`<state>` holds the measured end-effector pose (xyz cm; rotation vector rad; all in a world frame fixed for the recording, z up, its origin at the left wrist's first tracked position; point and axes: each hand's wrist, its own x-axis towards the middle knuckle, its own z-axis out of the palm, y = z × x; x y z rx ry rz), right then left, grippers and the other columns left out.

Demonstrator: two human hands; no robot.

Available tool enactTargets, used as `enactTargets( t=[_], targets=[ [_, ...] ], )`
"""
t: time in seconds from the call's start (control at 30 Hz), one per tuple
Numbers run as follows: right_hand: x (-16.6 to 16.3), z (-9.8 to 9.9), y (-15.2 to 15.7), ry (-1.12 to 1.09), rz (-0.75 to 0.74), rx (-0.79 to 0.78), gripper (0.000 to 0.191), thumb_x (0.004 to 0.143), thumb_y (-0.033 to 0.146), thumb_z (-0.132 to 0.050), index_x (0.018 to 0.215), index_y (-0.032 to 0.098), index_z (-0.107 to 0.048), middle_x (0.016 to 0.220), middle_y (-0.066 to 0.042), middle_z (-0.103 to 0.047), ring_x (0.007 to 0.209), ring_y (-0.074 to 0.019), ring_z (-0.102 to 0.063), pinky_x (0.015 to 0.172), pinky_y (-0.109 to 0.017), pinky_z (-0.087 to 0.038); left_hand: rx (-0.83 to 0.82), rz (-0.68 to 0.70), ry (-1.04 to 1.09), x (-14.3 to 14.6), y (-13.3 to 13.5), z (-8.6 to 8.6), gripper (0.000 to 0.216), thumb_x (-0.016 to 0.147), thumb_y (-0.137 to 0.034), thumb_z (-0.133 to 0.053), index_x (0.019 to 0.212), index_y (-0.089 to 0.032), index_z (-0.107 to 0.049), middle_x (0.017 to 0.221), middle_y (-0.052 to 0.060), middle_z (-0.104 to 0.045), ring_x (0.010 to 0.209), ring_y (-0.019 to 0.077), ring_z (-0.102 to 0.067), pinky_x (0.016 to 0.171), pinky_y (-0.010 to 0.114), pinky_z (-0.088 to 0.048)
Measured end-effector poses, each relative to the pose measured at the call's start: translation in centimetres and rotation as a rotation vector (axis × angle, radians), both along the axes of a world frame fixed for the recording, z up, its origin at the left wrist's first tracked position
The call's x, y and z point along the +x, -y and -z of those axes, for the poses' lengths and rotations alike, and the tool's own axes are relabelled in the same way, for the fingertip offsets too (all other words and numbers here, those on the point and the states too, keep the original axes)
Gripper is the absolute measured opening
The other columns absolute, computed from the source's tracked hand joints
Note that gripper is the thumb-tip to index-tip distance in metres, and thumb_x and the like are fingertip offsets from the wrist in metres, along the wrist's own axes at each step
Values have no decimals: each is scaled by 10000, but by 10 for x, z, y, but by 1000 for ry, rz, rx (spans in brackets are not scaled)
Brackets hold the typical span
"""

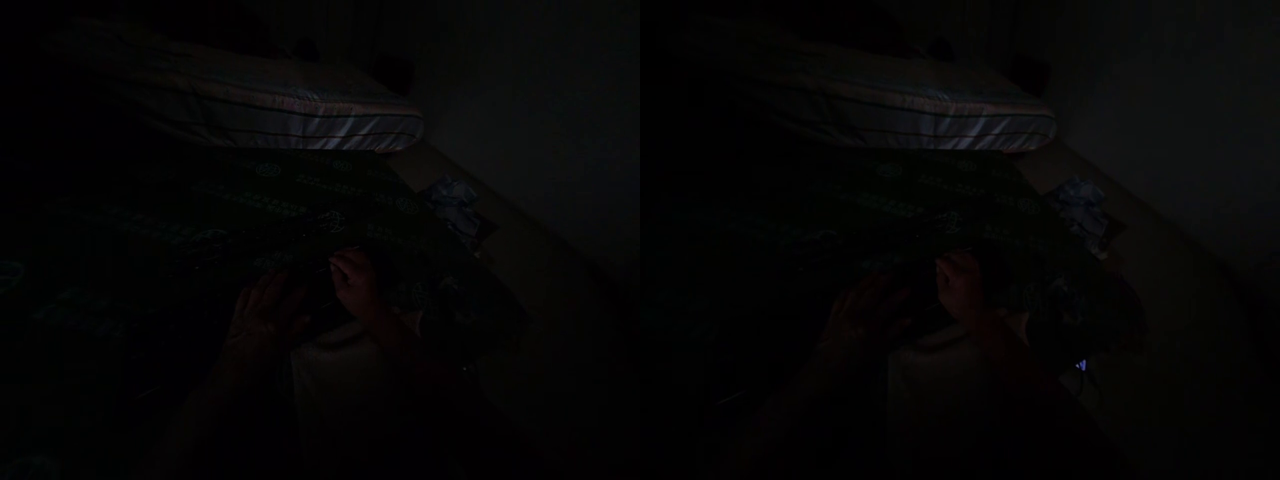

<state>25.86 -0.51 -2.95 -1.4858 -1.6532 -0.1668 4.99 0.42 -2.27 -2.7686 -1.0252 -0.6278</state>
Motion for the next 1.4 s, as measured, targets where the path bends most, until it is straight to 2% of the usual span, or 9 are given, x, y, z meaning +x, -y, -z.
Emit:
enactTargets(
  t=[0.3, 0.47, 0.6, 0.8, 1.1, 1.4],
  targets=[
    [-2, 1, 2, 131, -34, -94, 226, 840, 148, -487, 959, 210, -669, 1014, -79, -647, 1045, -213, -548, 924, -398, -450, -52, -15, -28, -1, -1, -3, 393, 887, -408, -476, 1222, -226, -573, 1386, 146, -445, 1283, 380, -381, 977, 578, -359],
    [-3, 1, 3, 164, -42, -101, 235, 845, 152, -480, 972, 205, -671, 1038, -91, -639, 1074, -227, -531, 924, -420, -448, -16, 10, -3, 0, 0, -3, 402, 897, -415, -444, 1189, -188, -603, 1353, 193, -466, 1251, 407, -408, 934, 608, -374],
    [-4, 0, 4, 163, -40, -55, 220, 846, 152, -483, 945, 184, -678, 1000, -95, -655, 1038, -224, -551, 915, -404, -461, 14, 9, -5, -1, 1, -2, 384, 876, -381, -503, 1192, -190, -606, 1342, 199, -477, 1236, 404, -429, 927, 592, -389],
    [-6, 3, 5, 133, -47, 1, 236, 854, 153, -470, 953, 202, -678, 975, -86, -665, 1016, -220, -574, 897, -412, -478, -29, -29, -14, -2, 6, -3, 387, 835, -372, -589, 1186, -210, -614, 1358, 184, -470, 1256, 393, -413, 956, 585, -372],
    [-6, 9, 6, 129, -26, 20, 233, 848, 172, -476, 951, 213, -680, 974, -81, -673, 1001, -224, -589, 881, -424, -491, -79, -44, 3, -4, 9, -3, 415, 845, -436, -571, 1218, -254, -590, 1378, 154, -459, 1278, 367, -397, 983, 579, -355],
    [-7, 6, 8, 33, -32, 80, 216, 856, 178, -470, 921, 205, -674, 935, -81, -684, 946, -216, -604, 867, -424, -505, -88, -29, -13, -5, 10, -6, 425, 859, -439, -548, 1229, -231, -578, 1378, 169, -448, 1283, 367, -383, 980, 567, -361]
  ],
)
